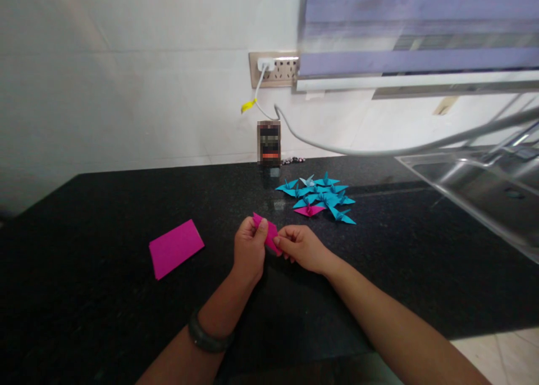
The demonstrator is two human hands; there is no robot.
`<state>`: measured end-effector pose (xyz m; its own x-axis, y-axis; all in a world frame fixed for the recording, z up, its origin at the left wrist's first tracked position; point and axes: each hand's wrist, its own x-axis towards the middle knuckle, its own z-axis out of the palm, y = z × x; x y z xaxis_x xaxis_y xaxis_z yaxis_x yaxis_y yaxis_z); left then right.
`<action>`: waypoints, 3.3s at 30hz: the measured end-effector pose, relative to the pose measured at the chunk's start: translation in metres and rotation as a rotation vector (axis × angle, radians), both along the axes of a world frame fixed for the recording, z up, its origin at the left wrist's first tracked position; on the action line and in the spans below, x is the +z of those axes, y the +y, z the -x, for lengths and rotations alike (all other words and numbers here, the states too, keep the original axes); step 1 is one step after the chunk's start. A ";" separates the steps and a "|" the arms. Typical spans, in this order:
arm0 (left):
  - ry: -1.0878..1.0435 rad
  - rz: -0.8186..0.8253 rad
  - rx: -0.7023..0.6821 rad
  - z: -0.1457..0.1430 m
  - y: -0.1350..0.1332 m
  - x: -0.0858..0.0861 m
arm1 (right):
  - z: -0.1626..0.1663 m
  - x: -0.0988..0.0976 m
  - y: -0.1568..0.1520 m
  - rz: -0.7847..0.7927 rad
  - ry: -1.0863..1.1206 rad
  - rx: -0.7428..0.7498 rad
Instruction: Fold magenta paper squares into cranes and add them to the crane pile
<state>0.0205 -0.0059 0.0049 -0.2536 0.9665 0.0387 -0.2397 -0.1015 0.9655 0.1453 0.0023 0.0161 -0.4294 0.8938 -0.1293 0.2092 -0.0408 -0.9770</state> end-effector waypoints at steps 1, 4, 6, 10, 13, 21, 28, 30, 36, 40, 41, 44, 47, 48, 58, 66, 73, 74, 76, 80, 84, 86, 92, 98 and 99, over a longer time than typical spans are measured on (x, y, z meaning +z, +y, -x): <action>0.006 -0.003 0.011 0.001 0.001 0.000 | -0.001 0.000 0.000 0.008 -0.006 0.009; -0.038 -0.010 0.102 0.004 0.005 0.002 | -0.005 -0.002 0.000 0.048 -0.042 0.082; -0.132 0.008 0.144 0.006 0.007 0.006 | -0.006 -0.003 0.001 0.079 -0.072 0.121; -0.239 0.154 -0.140 0.006 0.005 0.010 | -0.006 -0.003 0.004 0.049 0.052 -0.091; -0.229 0.242 -0.313 0.006 0.002 0.009 | -0.005 -0.001 0.006 0.012 0.226 -0.160; -0.132 0.255 -0.316 0.008 0.003 0.010 | 0.003 -0.007 0.002 0.123 0.334 -0.170; -0.127 0.272 -0.356 0.012 0.006 0.007 | 0.002 -0.008 0.001 0.189 0.454 -0.180; -0.119 0.265 -0.364 0.013 0.006 0.007 | 0.001 -0.008 0.001 0.190 0.456 -0.148; -0.095 0.264 -0.360 0.011 0.006 0.007 | 0.004 -0.008 0.000 0.136 0.409 -0.196; -0.100 0.261 -0.315 0.009 0.006 0.003 | 0.008 -0.008 0.000 0.135 0.382 -0.246; -0.110 0.266 -0.317 0.008 0.006 0.002 | 0.008 -0.008 0.000 0.151 0.387 -0.259; -0.151 0.289 -0.357 0.007 0.005 0.002 | 0.009 -0.010 0.001 0.205 0.402 -0.262; -0.193 0.309 -0.406 0.007 0.004 0.003 | 0.008 -0.012 0.001 0.229 0.396 -0.214; -0.204 0.315 -0.416 0.007 0.004 0.003 | 0.009 -0.013 0.001 0.215 0.388 -0.201; -0.057 0.232 -0.280 0.006 0.005 -0.002 | 0.009 -0.016 0.001 -0.246 0.127 -0.372; 0.248 0.146 -0.158 0.006 0.004 0.001 | 0.006 -0.017 0.001 -0.172 0.086 -0.289; 0.549 0.093 -0.094 0.009 0.001 0.004 | 0.008 -0.010 0.000 -0.125 0.079 -0.315; 0.564 0.091 -0.100 0.009 0.001 0.005 | 0.008 -0.010 0.000 -0.129 0.067 -0.328; 0.573 0.090 -0.120 0.008 0.001 0.005 | 0.007 -0.011 0.001 -0.142 0.041 -0.361; 0.597 0.064 -0.165 0.008 0.002 0.002 | 0.005 -0.014 0.003 -0.176 -0.008 -0.411; 0.763 0.049 -0.157 0.006 0.001 0.001 | 0.004 -0.014 0.003 -0.198 -0.070 -0.472; 0.850 0.028 -0.136 0.006 0.001 0.002 | 0.004 -0.013 0.003 -0.202 -0.092 -0.489; 0.794 0.017 -0.078 0.009 0.000 0.005 | 0.004 -0.011 0.002 -0.120 0.027 -0.355; 0.622 0.049 -0.086 0.011 0.002 0.001 | 0.003 -0.011 0.004 -0.053 0.220 -0.310; 0.595 0.050 -0.099 0.011 0.003 -0.001 | 0.003 -0.011 0.004 -0.033 0.251 -0.307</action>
<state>0.0098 -0.0033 0.0042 -0.1111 0.9888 0.0996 0.3365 -0.0569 0.9400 0.1420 0.0068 0.0046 -0.1564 0.9874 -0.0236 -0.0529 -0.0323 -0.9981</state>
